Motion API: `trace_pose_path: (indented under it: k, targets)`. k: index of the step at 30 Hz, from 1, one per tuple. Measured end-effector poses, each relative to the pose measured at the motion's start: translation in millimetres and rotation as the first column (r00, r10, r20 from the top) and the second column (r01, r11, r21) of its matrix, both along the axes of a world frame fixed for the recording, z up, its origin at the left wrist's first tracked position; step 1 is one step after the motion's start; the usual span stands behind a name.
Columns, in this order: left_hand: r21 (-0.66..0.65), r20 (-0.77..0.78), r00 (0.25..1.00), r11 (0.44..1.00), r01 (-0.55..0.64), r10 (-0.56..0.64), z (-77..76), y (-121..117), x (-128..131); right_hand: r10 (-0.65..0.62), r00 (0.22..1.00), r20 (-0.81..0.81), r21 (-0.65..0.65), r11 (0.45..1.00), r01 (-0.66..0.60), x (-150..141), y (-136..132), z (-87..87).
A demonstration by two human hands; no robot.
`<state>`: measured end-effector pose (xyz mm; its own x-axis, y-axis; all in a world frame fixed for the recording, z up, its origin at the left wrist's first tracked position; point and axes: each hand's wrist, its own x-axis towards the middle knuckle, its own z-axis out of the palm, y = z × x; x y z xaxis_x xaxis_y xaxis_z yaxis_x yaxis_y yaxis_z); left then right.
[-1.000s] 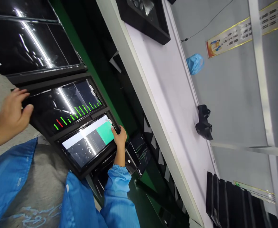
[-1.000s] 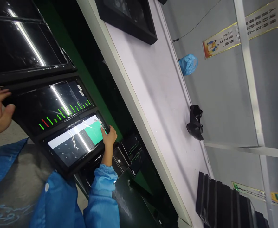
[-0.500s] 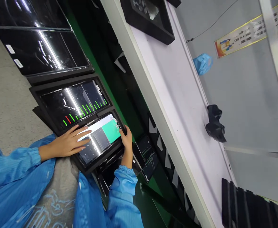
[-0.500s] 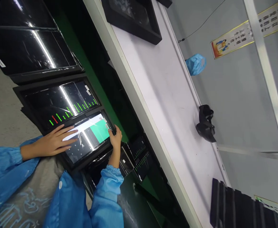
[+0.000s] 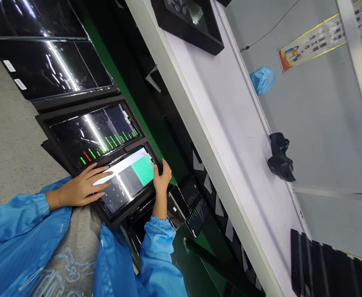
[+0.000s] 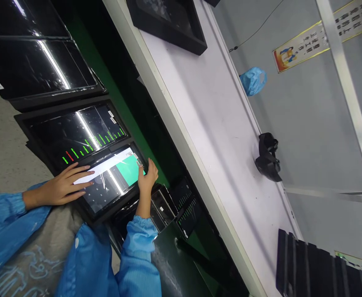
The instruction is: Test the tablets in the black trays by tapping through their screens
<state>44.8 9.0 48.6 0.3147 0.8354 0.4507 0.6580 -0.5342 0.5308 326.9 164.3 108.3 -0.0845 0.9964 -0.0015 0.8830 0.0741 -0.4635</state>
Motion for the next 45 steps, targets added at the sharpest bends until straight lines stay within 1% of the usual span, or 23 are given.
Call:
trace_pose_path:
  k: [1, 2, 4, 5, 7, 9, 11, 12, 13, 15, 17, 18, 21, 24, 26, 29, 32, 35, 38, 41, 45]
  targets:
    - [0.007, 0.006, 1.000, 1.000, 0.010, -0.010, 0.8, 0, 0, 0.081, 0.996, 0.027, 0.050, 0.995, -0.083, -7, -7, 3.0]
    - [0.008, 0.021, 1.000, 1.000, 0.012, -0.013, 1.4, 1, 0, 0.183, 0.982, 0.056, 0.077, 0.979, -0.187, -15, -14, 5.7]
    - [0.012, 0.041, 0.999, 1.000, 0.025, -0.025, 2.1, 1, 0, 0.385, 0.917, 0.104, 0.055, 0.918, -0.392, -27, -28, 9.6]
    - [0.014, 0.044, 0.999, 0.999, 0.030, -0.031, 2.0, 2, 0, 0.456, 0.882, 0.117, 0.026, 0.887, -0.461, -31, -34, 10.5]
    - [0.017, 0.037, 0.999, 0.999, 0.039, -0.039, 1.1, 2, 0, 0.529, 0.838, 0.130, -0.026, 0.847, -0.531, -36, -42, 10.4]
    - [0.024, 0.031, 0.999, 0.999, 0.038, -0.038, 0.1, 2, 0, 0.570, 0.810, 0.138, -0.062, 0.821, -0.567, -38, -46, 8.8]
    - [0.035, 0.025, 0.999, 0.999, 0.034, -0.035, -0.1, 3, 0, 0.593, 0.793, 0.139, -0.064, 0.804, -0.591, -37, -46, 6.9]
    - [0.038, 0.026, 0.999, 0.999, 0.031, -0.032, 0.1, 3, 0, 0.588, 0.798, 0.135, -0.042, 0.808, -0.588, -36, -46, 6.1]
    - [0.039, 0.032, 0.999, 0.999, 0.026, -0.027, 0.4, 3, 0, 0.566, 0.815, 0.129, -0.005, 0.822, -0.570, -34, -45, 5.5]
    - [0.037, 0.057, 0.998, 0.999, 0.018, -0.020, 1.1, 3, 1, 0.477, 0.872, 0.109, 0.091, 0.869, -0.486, -26, -40, 4.5]
    - [0.027, 0.082, 0.997, 1.000, -0.004, 0.002, 0.7, 3, 4, 0.347, 0.935, 0.073, 0.165, 0.920, -0.355, -14, -31, 2.7]
    - [0.024, 0.083, 0.996, 1.000, -0.016, 0.014, 0.0, 3, 6, 0.279, 0.959, 0.047, 0.182, 0.942, -0.283, -7, -25, 1.1]
    - [-0.012, 0.036, 0.999, 0.999, -0.038, 0.039, -3.3, 3, 11, 0.112, 0.992, -0.053, 0.164, 0.981, -0.102, 13, -5, -6.7]
    - [-0.051, 0.006, 1.000, 0.998, -0.029, 0.030, -5.7, 2, 10, 0.003, 0.988, -0.157, 0.107, 0.994, 0.014, 25, 6, -15.8]
    - [-0.037, 0.023, 1.000, 0.999, -0.003, 0.004, -5.9, 1, 7, -0.056, 0.977, -0.208, 0.083, 0.994, 0.075, 28, 8, -20.2]
    - [-0.018, 0.044, 0.994, 0.995, 0.097, -0.096, -4.7, -2, -1, -0.089, 0.970, -0.226, 0.069, 0.992, 0.107, 28, 6, -22.3]
    - [-0.062, 0.047, 0.986, 0.985, 0.162, -0.159, -3.3, -3, -8, -0.087, 0.974, -0.210, 0.017, 0.996, 0.092, 28, 7, -18.3]
    - [-0.032, 0.008, 0.986, 0.986, 0.166, -0.166, -4.1, -2, -12, -0.097, 0.984, -0.151, -0.105, 0.991, 0.081, 28, 10, -10.1]
    - [-0.012, -0.021, 0.988, 0.988, 0.155, -0.155, -7.3, 0, -14, -0.096, 0.995, -0.013, -0.204, 0.975, 0.092, 24, 12, -2.5]
    - [-0.039, -0.015, 0.989, 0.988, 0.150, -0.150, -9.9, 1, -14, -0.092, 0.992, 0.088, -0.216, 0.970, 0.109, 15, 12, 1.0]
    - [-0.015, -0.001, 0.989, 0.989, 0.147, -0.147, -8.1, 0, -10, -0.130, 0.978, 0.164, -0.191, 0.968, 0.160, 3, 13, 1.2]
